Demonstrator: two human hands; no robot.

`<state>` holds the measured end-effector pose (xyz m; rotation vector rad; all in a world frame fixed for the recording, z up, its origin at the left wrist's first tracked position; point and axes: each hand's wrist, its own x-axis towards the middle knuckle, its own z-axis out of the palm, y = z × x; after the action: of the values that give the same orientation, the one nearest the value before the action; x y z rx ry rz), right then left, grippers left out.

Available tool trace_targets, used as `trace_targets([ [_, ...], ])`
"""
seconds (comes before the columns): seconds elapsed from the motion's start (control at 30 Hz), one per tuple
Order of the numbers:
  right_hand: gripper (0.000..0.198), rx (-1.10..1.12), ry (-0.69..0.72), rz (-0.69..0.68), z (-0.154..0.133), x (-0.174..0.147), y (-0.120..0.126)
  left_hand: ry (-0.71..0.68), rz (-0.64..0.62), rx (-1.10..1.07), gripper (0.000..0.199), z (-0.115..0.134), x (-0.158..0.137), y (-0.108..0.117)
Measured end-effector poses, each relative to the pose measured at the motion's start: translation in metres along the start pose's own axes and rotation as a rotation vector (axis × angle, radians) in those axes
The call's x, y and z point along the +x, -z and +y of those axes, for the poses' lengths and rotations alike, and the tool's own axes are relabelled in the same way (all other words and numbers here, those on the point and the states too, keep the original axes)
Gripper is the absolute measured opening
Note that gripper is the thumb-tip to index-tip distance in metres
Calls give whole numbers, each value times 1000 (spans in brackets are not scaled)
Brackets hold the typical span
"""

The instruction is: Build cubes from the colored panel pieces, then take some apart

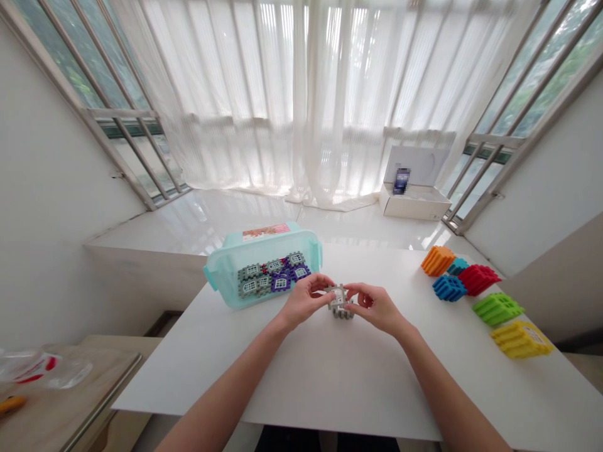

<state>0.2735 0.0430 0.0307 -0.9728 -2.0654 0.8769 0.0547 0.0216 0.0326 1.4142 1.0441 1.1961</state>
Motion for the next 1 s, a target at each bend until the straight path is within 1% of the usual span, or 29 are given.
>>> trace_targets([
  [0.13,34,-50,-27,11,3,1,11,-40,-95,49,39,4,0,7],
  [0.2,35,-49,-48,3,5,2,16,-66,-132,95,37,6,0,9],
  [0.37,37,-52,-85,-60,8,2,21,-122,-136,208,28,4,-1,8],
  [0.5,33,-69,-114,-87,8,1,21,-167,-157,293,23,-1,0,7],
  [0.7,26,-120,-142,-148,12,1,21,-193,-184,477,25,-7,1,8],
  [1.0,24,-147,-160,-185,13,0,22,-199,-221,553,24,-8,0,8],
])
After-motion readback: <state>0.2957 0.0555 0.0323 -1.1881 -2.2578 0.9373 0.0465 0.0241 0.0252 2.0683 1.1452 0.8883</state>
